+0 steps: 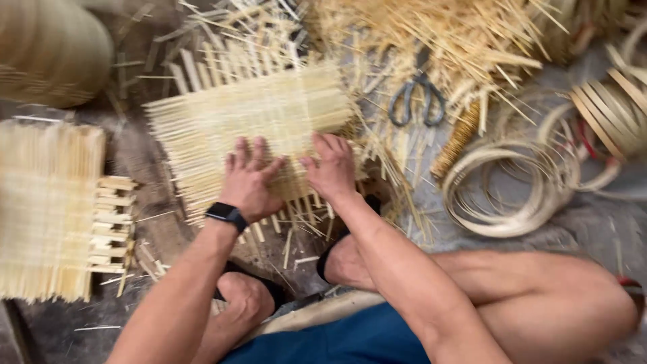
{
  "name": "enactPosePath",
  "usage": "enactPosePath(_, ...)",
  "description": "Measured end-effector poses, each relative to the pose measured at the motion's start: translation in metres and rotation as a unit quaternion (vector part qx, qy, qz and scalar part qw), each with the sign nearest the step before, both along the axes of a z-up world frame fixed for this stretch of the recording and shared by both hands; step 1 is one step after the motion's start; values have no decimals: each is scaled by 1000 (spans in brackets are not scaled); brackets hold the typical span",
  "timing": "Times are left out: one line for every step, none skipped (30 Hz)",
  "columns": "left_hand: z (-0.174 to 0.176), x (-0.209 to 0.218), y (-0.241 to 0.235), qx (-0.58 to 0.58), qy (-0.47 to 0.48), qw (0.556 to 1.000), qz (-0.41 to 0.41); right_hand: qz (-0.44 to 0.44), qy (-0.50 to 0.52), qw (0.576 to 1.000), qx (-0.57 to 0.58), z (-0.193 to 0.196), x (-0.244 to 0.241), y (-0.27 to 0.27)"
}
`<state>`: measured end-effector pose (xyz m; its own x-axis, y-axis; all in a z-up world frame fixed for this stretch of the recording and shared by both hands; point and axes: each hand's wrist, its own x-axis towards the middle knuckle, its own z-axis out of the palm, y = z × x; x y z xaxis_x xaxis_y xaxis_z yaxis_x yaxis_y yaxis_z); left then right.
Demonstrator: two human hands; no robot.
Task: The person sits on the floor and repeatedly trims the edges of woven bamboo mats using shears. They place each mat on a wooden block, cut the excess strips, and stack the finished pieces.
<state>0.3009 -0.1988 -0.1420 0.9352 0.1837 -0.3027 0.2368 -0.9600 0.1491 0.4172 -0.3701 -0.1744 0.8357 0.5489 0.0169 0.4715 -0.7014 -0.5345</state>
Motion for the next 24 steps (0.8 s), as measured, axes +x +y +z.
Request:
enactPosePath(7, 1, -3, -50, 42, 998, -18, 31, -19, 999, 19, 2, 2, -3)
enactPosePath(2, 1, -6, -53, 40, 997, -25, 24, -21, 999, 16, -7, 17, -23)
enactPosePath(-2, 1, -7, -31, 53, 998, -18, -3, -43, 998, 55, -14, 32, -43)
enactPosePath(-6, 1, -5, -7, 67, 998, -8, -27, -64, 993, 97, -22, 48, -59)
enactPosePath(-5, 6, -3, -9, 65, 998, -13, -31, -67, 993, 95, -15, 70, -91)
enactPosePath(-5, 4, -5, 7, 59, 998, -14, -194, -11, 973, 127, -7, 88, -125)
enactPosePath(-5, 2, -6, 22, 52, 998, -15, -351, 45, 922, 155, 1, 104, -158)
enactPosePath(-4, 3, -7, 20, 51, 998, -12, -349, 44, 924, 153, -19, 112, -200)
enactPosePath(-2, 3, -8, 3, 53, 999, -3, -493, 87, 858, 117, -37, 121, -241)
enactPosePath(1, 4, -4, -8, 55, 998, 4, -625, 128, 766, 82, -58, 127, -279)
enactPosePath(3, 4, -3, -6, 53, 999, 4, -625, 128, 766, 85, -55, 126, -281)
enactPosePath(5, 4, -5, -12, 60, 998, 8, -629, 161, 761, 14, -52, 124, -285)
enactPosePath(7, 4, -6, -17, 67, 998, 12, -629, 194, 751, -57, -49, 121, -289)
enactPosePath(8, 6, -4, -15, 65, 998, 12, -628, 193, 752, -53, -33, 119, -275)
enactPosePath(8, 8, -1, -18, 66, 997, 22, -598, 174, 779, -74, -17, 116, -261)
enactPosePath(8, 6, -3, -26, 70, 997, 27, -570, 154, 801, -100, 0, 107, -253)
enactPosePath(6, 2, -4, -27, 71, 997, 24, -572, 154, 799, -101, -4, 104, -260)
enactPosePath(4, 2, -3, -28, 64, 997, 29, -556, 165, 809, -92, -6, 108, -264)
enactPosePath(4, 2, -2, -28, 57, 997, 35, -539, 176, 820, -82, -7, 112, -268)
enactPosePath(3, 1, -7, -28, 49, 998, 31, -542, 170, 819, -77, -52, 124, -298)
enactPosePath(2, -1, -12, -34, 49, 998, 34, -494, 246, 829, -87, -90, 133, -331)
enactPosePath(2, -1, -8, -33, 45, 998, 38, -438, 320, 835, -90, -125, 145, -352)
enactPosePath(3, 4, -3, -27, 33, 998, 36, -439, 313, 839, -79, -144, 149, -352)
enactPosePath(2, 8, -6, -34, 40, 998, 40, -421, 249, 867, -96, -160, 152, -360)
